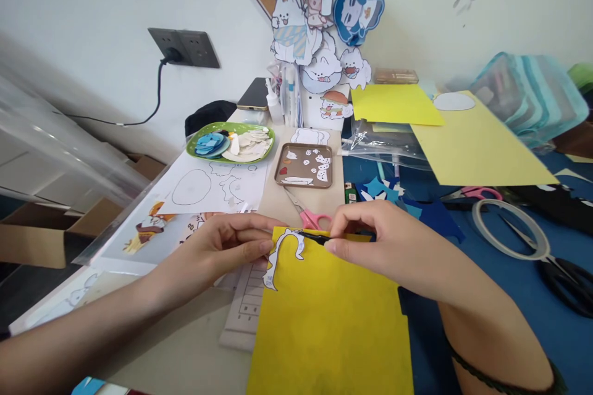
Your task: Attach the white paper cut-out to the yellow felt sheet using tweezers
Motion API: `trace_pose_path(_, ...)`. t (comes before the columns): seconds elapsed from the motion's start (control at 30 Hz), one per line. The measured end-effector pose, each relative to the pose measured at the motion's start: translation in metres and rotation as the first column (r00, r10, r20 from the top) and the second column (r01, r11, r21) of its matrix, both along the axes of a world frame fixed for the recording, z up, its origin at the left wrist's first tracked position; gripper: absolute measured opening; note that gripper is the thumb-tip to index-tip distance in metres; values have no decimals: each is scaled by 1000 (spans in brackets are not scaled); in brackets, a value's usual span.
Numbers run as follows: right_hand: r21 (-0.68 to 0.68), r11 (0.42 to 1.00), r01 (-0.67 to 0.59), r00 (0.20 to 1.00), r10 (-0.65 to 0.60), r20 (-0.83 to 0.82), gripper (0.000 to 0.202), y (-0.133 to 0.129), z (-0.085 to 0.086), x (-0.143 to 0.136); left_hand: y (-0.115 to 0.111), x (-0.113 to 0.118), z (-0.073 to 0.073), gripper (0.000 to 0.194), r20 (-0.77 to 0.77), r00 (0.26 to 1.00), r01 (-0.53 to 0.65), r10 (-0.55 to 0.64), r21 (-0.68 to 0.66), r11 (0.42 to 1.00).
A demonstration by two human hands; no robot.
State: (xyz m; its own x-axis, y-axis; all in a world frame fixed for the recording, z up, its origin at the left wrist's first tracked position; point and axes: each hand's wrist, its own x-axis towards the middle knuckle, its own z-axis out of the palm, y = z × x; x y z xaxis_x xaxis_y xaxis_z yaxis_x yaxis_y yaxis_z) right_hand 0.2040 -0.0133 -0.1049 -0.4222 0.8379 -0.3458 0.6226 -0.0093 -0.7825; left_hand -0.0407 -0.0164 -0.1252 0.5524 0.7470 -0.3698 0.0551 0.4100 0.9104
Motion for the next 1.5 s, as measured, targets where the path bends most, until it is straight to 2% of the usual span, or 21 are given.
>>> trace_pose_path(0.5, -11, 1000, 0, 1000, 0, -5, 20, 1, -1, 2, 0, 2, 3, 19, 11, 1000, -2, 2, 3, 1000)
trace_pose_path(0.7, 5, 1000, -6, 1000, 6, 25, 20, 1, -1, 2, 2, 0, 0, 18, 52, 999, 8, -3, -86, 996)
trace_pose_path(0.9, 5, 1000, -18, 1000, 18, 12, 18, 1, -1, 4, 3, -1, -2, 20, 172, 984, 70, -43, -157, 985)
trace_pose_path(1.17, -19, 1000, 1, 1000, -1, -6, 20, -1, 1, 5, 4, -1, -2, 22, 183, 982, 75, -46, -155, 985)
trace_pose_path(1.5, -33, 999, 6, 1000, -5, 20, 20, -1, 0, 3, 3, -1, -3, 25, 98, 993, 66, -61, -47, 997)
